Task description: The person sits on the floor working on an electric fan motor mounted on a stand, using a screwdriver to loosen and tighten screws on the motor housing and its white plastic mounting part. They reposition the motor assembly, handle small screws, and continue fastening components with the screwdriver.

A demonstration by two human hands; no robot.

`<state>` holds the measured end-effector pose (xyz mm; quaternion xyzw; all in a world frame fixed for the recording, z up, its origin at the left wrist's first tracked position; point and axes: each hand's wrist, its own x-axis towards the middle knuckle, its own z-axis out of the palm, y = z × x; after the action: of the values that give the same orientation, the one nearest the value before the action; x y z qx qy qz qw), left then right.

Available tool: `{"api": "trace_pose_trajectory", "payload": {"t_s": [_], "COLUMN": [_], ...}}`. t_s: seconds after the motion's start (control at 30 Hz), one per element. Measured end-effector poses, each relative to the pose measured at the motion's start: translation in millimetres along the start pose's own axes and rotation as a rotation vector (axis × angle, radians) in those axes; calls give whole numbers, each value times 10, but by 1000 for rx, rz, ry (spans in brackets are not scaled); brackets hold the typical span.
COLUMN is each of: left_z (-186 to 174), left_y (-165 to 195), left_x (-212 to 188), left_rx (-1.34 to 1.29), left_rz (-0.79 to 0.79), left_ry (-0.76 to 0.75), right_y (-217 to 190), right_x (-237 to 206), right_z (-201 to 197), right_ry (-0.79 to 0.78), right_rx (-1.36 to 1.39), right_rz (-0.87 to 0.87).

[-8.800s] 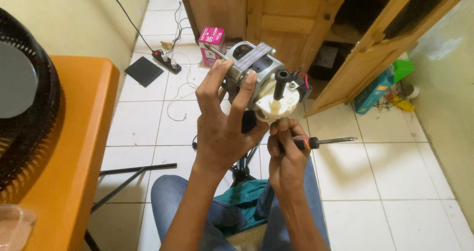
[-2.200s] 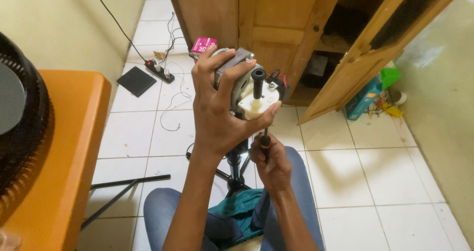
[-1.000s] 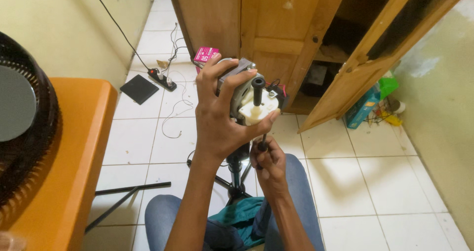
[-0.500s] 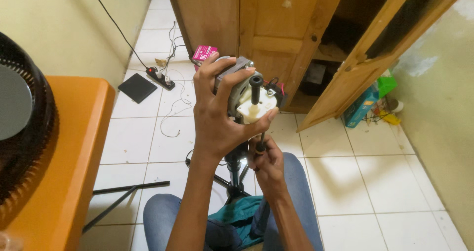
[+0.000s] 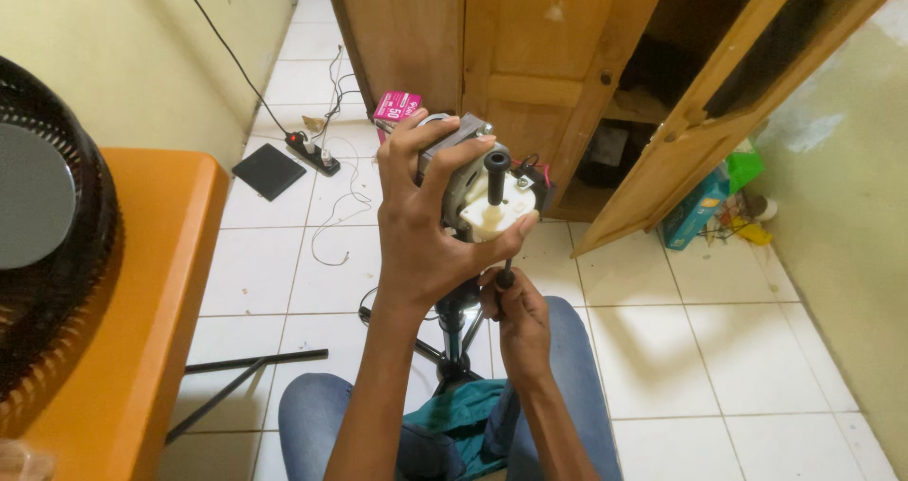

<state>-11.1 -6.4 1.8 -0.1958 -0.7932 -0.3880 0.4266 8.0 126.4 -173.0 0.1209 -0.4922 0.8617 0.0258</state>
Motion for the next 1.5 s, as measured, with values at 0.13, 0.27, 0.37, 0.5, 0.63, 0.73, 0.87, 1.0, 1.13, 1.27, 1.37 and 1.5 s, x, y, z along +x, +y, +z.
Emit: {"api": "trace_pose_trajectory", "payload": {"t_s": [0.13, 0.27, 0.37, 0.5, 0.63, 0.73, 0.87, 1.0, 1.13, 1.27, 1.37, 1.5], "left_z": [2, -6, -12, 14, 33, 51, 63, 92, 95, 67, 59, 56], "left_y": [16, 31, -11, -29, -48, -56, -69, -65, -70, -74, -67, -54], "left_x": [-11, -38, -7, -23, -49, -57, -59, -37, -13, -10, -12, -25], "left_rx": [-22, -25, -23, -30, -33, -33, -52, -36, -46, -49, -54, -62], "left_rz": [-5, -5, 1, 0, 31, 47, 31, 37, 15, 2, 4, -4], "left_ry": [5, 7, 8, 25, 43, 62, 59, 50, 35, 4, 7, 11], "right_y": [23, -8, 12, 40, 70, 86, 121, 71, 35, 5, 8, 46], "right_x": [51, 50, 78, 21, -46, -43, -86, -111, -88, -113, -64, -43], "right_z": [75, 89, 99, 94, 125, 102, 24, -57, 53, 152, 126, 92], "right_ry": [102, 29, 83, 126, 197, 172, 87, -49, -6, 57, 71, 79], "right_rx": [-124, 53, 137, 180, 138, 40, 103, 332, 244, 264, 311, 328], "right_rz": [-55, -43, -37, -75, -5, -35, -3, 80, 45, -26, -43, -46]}}
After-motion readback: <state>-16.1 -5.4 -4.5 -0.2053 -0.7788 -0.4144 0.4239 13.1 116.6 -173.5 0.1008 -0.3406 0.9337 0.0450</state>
